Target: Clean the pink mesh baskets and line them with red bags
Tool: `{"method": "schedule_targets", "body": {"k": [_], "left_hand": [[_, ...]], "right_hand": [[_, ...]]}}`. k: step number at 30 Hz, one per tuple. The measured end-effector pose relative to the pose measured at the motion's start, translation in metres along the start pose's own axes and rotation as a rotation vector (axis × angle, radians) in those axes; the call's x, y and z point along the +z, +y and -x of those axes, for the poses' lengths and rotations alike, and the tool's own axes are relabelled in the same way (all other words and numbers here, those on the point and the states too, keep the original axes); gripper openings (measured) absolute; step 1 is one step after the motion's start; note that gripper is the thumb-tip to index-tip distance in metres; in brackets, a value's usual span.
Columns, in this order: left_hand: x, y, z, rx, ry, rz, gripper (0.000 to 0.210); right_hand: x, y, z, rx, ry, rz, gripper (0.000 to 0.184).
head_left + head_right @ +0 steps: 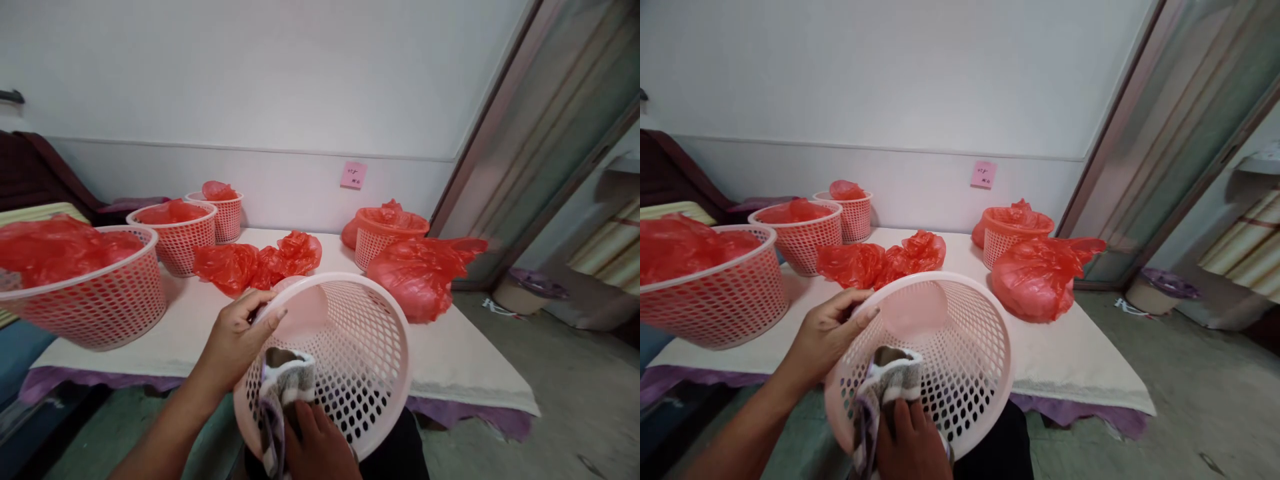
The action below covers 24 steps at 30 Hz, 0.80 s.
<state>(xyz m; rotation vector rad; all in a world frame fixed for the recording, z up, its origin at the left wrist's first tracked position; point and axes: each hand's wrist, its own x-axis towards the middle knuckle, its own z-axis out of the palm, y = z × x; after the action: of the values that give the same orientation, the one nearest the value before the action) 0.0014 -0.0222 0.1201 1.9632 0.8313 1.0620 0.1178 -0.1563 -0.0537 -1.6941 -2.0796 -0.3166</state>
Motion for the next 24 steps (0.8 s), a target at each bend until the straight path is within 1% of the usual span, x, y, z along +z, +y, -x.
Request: {"method": "schedule_targets", "body": {"k": [2, 4, 5, 6, 8, 10, 12, 13, 15, 17, 19, 21, 23, 24], "left_hand": [[0.009, -0.002, 0.014, -0.042, -0.023, -0.045, 0.03], [0.021, -0.005, 0.034, -0.148, -0.045, -0.035, 0.035], [0.027, -0.007, 0.044, -0.189, -0.03, -0.017, 0.038], [0.033, -0.01, 0.052, -0.213, 0.005, 0.007, 0.04], [0.039, -0.016, 0.064, -0.232, 0.091, 0.057, 0.041], [0.038, -0.023, 0.067, -0.256, 0.157, 0.093, 0.041], [0.031, -0.028, 0.063, -0.273, 0.196, 0.119, 0.039], [0.027, -0.03, 0.06, -0.267, 0.21, 0.129, 0.037], [0.019, -0.033, 0.054, -0.234, 0.221, 0.144, 0.034], [0.013, -0.033, 0.049, -0.192, 0.196, 0.16, 0.032], [0.012, -0.03, 0.047, -0.183, 0.165, 0.19, 0.032], [0.012, -0.026, 0.044, -0.208, 0.156, 0.233, 0.033], [0.013, -0.021, 0.041, -0.24, 0.164, 0.27, 0.033], [0.012, -0.019, 0.039, -0.245, 0.161, 0.278, 0.032]], "right_hand": [[-0.02, -0.002, -0.014, 0.067, -0.009, -0.156, 0.052], [-0.042, -0.005, -0.029, 0.154, -0.005, -0.359, 0.062], [-0.051, -0.006, -0.036, 0.185, 0.012, -0.44, 0.065], [-0.059, -0.007, -0.041, 0.2, 0.027, -0.504, 0.066], [-0.066, -0.007, -0.047, 0.169, 0.012, -0.58, 0.067], [-0.065, -0.006, -0.047, 0.131, -0.077, -0.601, 0.067], [-0.058, -0.002, -0.041, 0.121, -0.203, -0.552, 0.065], [-0.053, 0.002, -0.037, 0.114, -0.278, -0.49, 0.062], [-0.046, 0.012, -0.03, 0.085, -0.417, -0.316, 0.052], [-0.043, 0.026, -0.026, 0.079, -0.496, -0.114, 0.038], [-0.046, 0.042, -0.026, 0.124, -0.499, 0.043, 0.031], [-0.054, 0.055, -0.031, 0.205, -0.463, 0.131, 0.033], [-0.062, 0.058, -0.037, 0.285, -0.438, 0.139, 0.035], [-0.064, 0.056, -0.04, 0.309, -0.439, 0.109, 0.035]]}}
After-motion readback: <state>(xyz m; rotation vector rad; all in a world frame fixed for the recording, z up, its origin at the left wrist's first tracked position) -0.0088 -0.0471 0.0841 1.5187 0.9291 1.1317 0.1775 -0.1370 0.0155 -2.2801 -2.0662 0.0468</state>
